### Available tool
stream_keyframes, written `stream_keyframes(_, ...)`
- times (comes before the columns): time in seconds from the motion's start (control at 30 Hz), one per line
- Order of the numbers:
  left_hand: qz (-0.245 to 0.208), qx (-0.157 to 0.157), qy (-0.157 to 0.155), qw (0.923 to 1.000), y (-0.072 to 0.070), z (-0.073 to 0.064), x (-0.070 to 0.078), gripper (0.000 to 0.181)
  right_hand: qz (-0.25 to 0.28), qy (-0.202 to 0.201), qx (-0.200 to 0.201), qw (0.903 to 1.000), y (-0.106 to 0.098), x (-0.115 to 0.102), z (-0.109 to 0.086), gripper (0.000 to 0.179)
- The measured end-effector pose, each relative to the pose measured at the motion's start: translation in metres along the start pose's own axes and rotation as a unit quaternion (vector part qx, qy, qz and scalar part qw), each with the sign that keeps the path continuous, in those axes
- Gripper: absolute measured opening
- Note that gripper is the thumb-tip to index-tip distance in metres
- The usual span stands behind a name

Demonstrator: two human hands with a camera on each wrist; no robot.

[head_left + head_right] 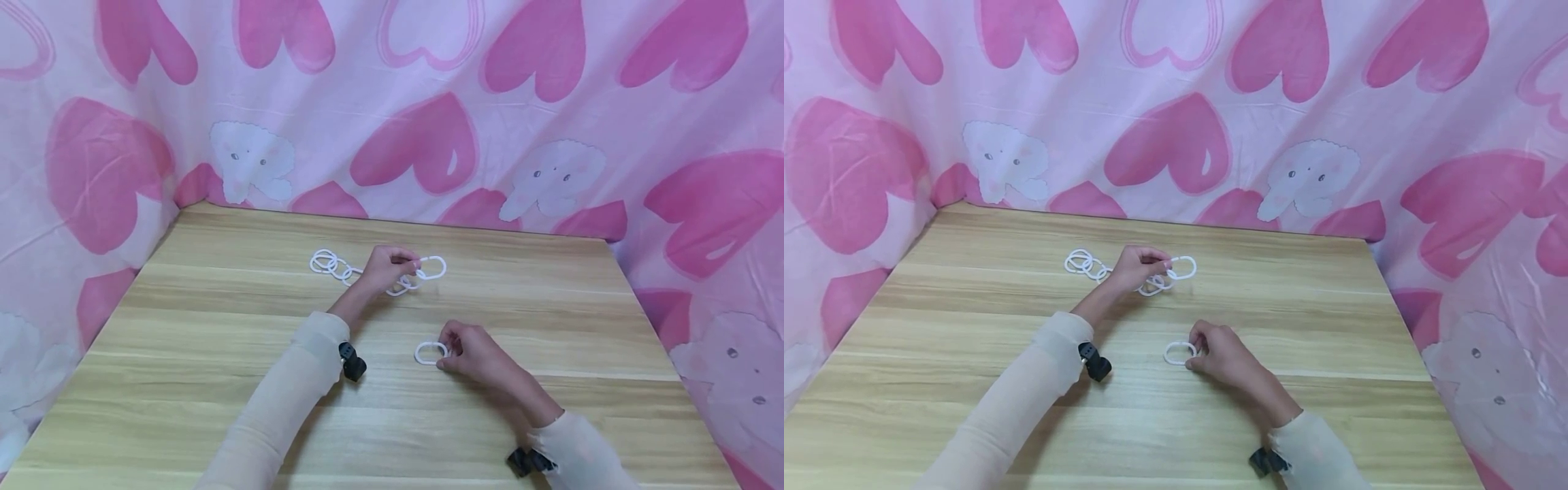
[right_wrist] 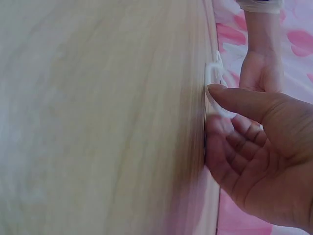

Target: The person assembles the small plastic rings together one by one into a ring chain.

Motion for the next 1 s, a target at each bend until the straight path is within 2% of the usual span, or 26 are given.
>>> stream_keyframes(0.13, 0.0, 0.001, -0.004, 1.0, 0.0, 0.0, -0.002, 0.018, 0.077, -0.011, -0.041, 0.9961, 0.006, 0.003, 0.0, 0.016)
stream_keyframes(0.23, -0.006, -0.003, -0.004, 1.0, 0.0, 0.0, -0.003, 0.018, 0.139, -0.005, -0.065, 0.9881, 0.007, 0.009, 0.001, 0.01)
stream_keyframes(0.33, -0.014, -0.007, 0.0, 0.9999, 0.0, -0.001, -0.003, 0.018, 0.19, -0.003, -0.064, 0.9797, 0.002, 0.013, 0.002, 0.013)
stream_keyframes(0.4, -0.016, -0.008, 0.003, 0.9998, 0.0, -0.001, -0.003, 0.018, 0.207, -0.007, -0.05, 0.9771, -0.006, 0.015, 0.002, 0.016)
stream_keyframes(0.73, -0.016, -0.011, -0.004, 0.9998, 0.001, -0.001, -0.002, 0.018, 0.18, -0.015, 0.053, 0.9821, -0.046, 0.019, 0.0, 0.02)
stream_keyframes(1.0, -0.022, -0.013, -0.016, 0.9995, 0.002, -0.004, -0.003, 0.017, 0.17, -0.047, 0.096, 0.9796, -0.065, 0.013, 0.003, 0.019)
Point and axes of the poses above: each hand's wrist, its own z-axis towards the middle knuckle, its own y-axis out of the palm, x = y × z, the point moved 8 cm from there along z, towards the middle knuckle, and after that the axes turned 2 degrees about y, right-handed, at the moved point
